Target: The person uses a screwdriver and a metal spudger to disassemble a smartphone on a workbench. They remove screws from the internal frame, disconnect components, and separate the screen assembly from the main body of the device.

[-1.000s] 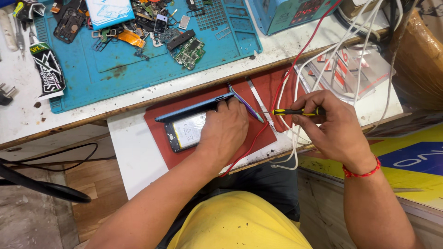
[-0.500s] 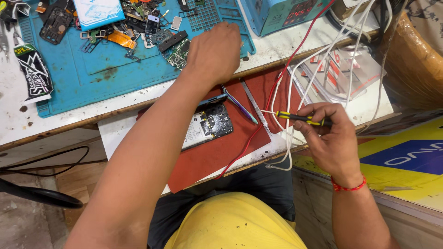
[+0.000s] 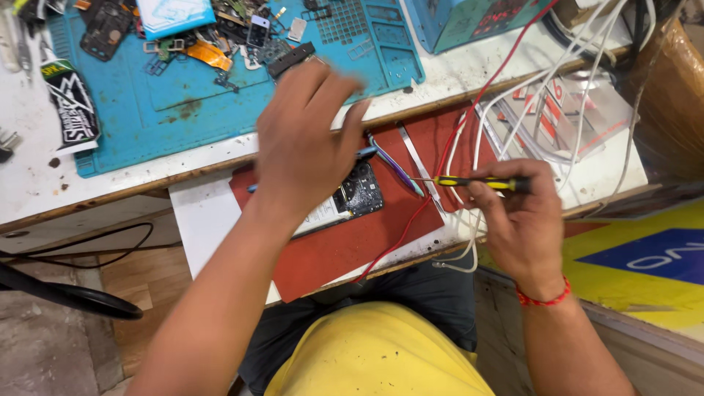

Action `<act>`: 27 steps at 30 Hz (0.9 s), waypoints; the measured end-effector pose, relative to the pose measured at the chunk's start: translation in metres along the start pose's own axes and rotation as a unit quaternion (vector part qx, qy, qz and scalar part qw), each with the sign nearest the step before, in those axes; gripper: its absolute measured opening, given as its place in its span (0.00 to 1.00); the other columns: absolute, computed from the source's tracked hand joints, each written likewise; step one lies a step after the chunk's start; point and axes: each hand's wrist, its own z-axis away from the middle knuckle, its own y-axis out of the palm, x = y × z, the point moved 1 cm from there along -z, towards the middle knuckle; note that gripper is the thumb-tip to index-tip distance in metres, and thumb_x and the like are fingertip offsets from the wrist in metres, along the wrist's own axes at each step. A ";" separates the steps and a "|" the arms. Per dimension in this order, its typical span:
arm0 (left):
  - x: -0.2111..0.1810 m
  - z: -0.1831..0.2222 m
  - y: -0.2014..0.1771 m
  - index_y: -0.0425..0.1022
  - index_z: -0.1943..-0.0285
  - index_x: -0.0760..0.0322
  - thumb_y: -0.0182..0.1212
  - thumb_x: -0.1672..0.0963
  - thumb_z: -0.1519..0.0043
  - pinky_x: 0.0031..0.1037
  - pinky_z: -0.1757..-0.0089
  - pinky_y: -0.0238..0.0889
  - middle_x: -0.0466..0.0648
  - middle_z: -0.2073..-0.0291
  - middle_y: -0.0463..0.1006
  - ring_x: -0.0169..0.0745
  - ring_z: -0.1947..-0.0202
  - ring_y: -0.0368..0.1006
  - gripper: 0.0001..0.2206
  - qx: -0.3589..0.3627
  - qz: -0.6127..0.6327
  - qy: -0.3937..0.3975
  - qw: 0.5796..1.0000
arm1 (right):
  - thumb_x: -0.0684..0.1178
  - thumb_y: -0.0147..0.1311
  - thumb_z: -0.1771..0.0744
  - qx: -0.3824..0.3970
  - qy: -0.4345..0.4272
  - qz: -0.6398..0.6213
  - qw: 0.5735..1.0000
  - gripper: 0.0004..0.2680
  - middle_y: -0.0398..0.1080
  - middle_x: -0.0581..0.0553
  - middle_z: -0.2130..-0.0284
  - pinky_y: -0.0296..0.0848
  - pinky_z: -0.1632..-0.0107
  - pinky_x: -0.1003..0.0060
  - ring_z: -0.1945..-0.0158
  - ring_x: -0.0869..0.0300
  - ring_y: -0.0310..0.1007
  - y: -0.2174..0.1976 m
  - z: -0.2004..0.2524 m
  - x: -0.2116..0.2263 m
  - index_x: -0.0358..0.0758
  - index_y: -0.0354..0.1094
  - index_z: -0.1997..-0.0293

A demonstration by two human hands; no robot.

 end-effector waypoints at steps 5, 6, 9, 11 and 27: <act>-0.002 0.056 -0.048 0.78 0.50 0.66 0.76 0.54 0.44 0.39 0.53 0.65 0.51 0.54 0.76 0.54 0.53 0.70 0.17 0.015 -0.064 -0.001 0.998 | 0.31 0.49 0.29 0.054 -0.016 0.016 0.998 0.16 0.64 0.39 0.52 0.81 0.49 0.66 0.47 0.58 0.77 0.023 -0.005 0.005 0.35 0.43 0.40; 0.004 0.066 -0.055 0.78 0.48 0.68 0.76 0.54 0.45 0.40 0.51 0.65 0.53 0.53 0.77 0.56 0.52 0.71 0.20 0.028 -0.077 -0.018 0.996 | 0.31 0.48 0.28 0.062 -0.019 0.009 0.998 0.16 0.63 0.40 0.52 0.81 0.48 0.66 0.45 0.58 0.78 0.028 -0.007 0.006 0.36 0.41 0.38; 0.029 0.085 -0.057 0.76 0.45 0.72 0.74 0.56 0.40 0.36 0.52 0.69 0.55 0.51 0.78 0.53 0.51 0.75 0.19 0.038 0.014 -0.096 0.995 | 0.29 0.47 0.27 0.056 -0.075 0.027 0.995 0.19 0.63 0.39 0.49 0.80 0.46 0.65 0.49 0.58 0.74 0.038 -0.012 0.011 0.38 0.39 0.35; 0.043 0.094 -0.052 0.78 0.47 0.69 0.71 0.58 0.38 0.28 0.60 0.72 0.51 0.57 0.81 0.41 0.59 0.79 0.13 0.032 0.113 -0.206 0.971 | 0.29 0.49 0.27 0.053 -0.071 0.002 0.996 0.20 0.65 0.39 0.52 0.79 0.47 0.66 0.51 0.59 0.75 0.043 -0.012 0.008 0.39 0.38 0.35; 0.057 0.106 -0.035 0.77 0.50 0.71 0.75 0.59 0.40 0.22 0.65 0.74 0.51 0.65 0.84 0.34 0.67 0.82 0.13 -0.080 0.082 -0.278 0.954 | 0.30 0.54 0.28 0.046 -0.096 0.002 0.994 0.19 0.67 0.38 0.54 0.78 0.49 0.68 0.54 0.60 0.76 0.063 -0.011 -0.011 0.39 0.42 0.38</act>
